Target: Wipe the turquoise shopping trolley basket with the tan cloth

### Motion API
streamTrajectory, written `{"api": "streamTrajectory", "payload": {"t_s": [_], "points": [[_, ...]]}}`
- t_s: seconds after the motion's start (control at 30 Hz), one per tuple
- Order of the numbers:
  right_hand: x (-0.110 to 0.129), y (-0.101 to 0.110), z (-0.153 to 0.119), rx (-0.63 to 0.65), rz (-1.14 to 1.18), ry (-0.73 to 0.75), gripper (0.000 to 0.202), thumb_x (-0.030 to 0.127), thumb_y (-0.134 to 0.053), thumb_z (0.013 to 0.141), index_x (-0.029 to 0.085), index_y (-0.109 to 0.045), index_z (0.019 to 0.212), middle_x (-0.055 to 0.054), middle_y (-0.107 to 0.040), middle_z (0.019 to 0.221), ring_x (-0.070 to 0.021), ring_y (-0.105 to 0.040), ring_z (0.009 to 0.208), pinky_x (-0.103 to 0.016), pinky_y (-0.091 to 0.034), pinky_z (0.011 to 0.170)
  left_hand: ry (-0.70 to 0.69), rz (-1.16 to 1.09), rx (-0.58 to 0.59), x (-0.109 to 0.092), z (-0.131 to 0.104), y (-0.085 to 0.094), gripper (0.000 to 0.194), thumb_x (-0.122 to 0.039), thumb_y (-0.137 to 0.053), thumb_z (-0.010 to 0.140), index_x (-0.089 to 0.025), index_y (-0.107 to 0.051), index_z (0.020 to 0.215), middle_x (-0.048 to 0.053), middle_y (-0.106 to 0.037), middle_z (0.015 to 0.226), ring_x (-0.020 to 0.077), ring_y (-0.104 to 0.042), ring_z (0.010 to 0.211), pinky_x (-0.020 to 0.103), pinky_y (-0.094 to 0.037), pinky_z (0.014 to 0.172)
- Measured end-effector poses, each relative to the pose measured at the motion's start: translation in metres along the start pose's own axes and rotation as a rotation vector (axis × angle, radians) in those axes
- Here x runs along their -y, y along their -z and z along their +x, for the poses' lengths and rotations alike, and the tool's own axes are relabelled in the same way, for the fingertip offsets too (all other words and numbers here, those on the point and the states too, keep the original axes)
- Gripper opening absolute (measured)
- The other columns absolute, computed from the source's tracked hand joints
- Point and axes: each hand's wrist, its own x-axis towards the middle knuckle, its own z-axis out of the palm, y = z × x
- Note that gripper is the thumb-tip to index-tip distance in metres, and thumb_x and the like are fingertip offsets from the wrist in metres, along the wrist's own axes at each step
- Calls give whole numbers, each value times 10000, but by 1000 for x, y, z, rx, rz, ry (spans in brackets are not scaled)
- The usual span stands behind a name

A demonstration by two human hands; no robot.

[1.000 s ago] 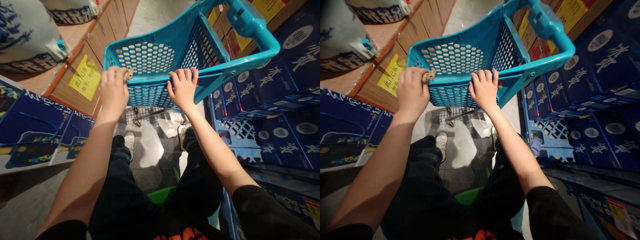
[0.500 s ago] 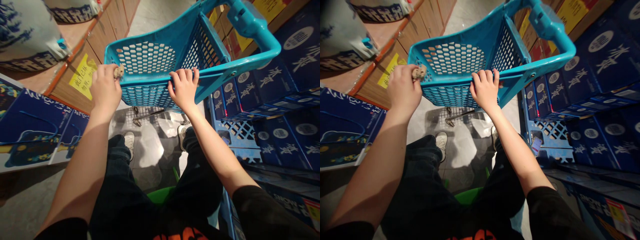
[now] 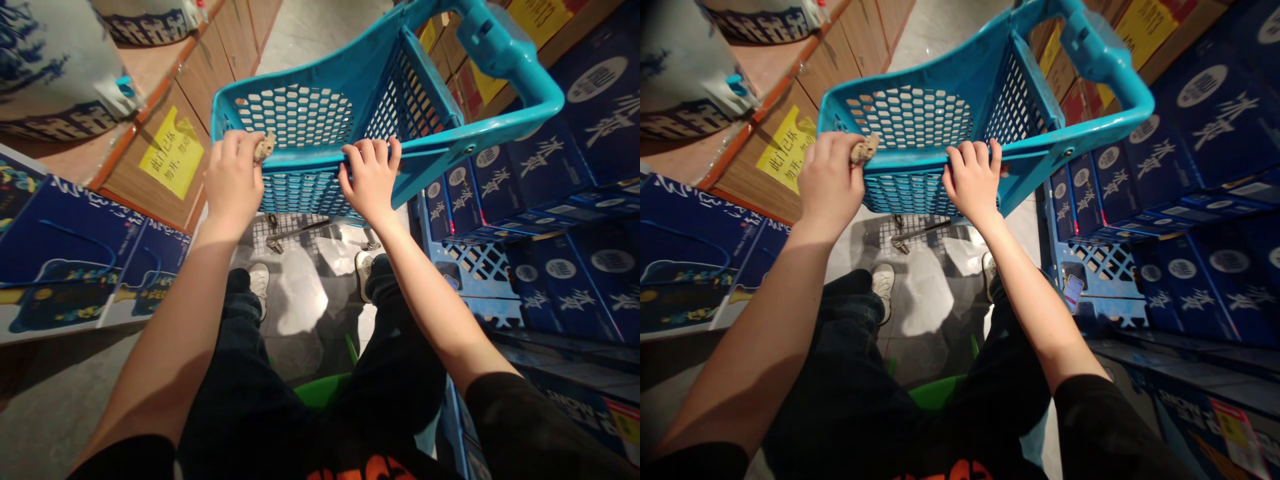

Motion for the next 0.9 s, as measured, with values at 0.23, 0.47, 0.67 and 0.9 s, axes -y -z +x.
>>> {"api": "streamTrajectory", "payload": {"t_s": [0.23,0.47,0.67,0.9], "points": [[-1,-5,2,-10,-17,11,460,349,-409,1107,198,-701,1428,-178,-724,1426,-399,-579,1471,-777,-255,1382,-121,0,62,-15,-1,-4,718,-303,-592,981,-398,-468,1681,35,-606,1679,417,-452,1633,692,-538,1253],[-2,-2,0,2,-18,21,522,383,-386,1126,193,-670,1521,-180,-723,1456,-398,-590,1470,-766,-260,1385,-102,-59,1,-25,3,-9,731,-255,-589,1027,-366,-365,1714,98,-625,1659,397,-571,1566,665,-518,1311],[-3,-2,1,-27,19,23,586,436,-362,1146,208,-594,1634,-174,-716,1518,-388,-570,1533,-744,-253,1406,-135,-51,21,-27,1,-21,656,-226,-654,1001,-318,-447,1617,151,-442,1773,435,-422,1679,675,-531,1299],[11,-1,2,24,161,229,608,443,-397,1146,199,-536,1685,-152,-619,1690,-360,-471,1657,-681,-252,1443,-138,-102,-59,-25,5,-39,654,-230,-626,1033,-282,-391,1641,194,-536,1647,418,-538,1578,637,-525,1302]]}}
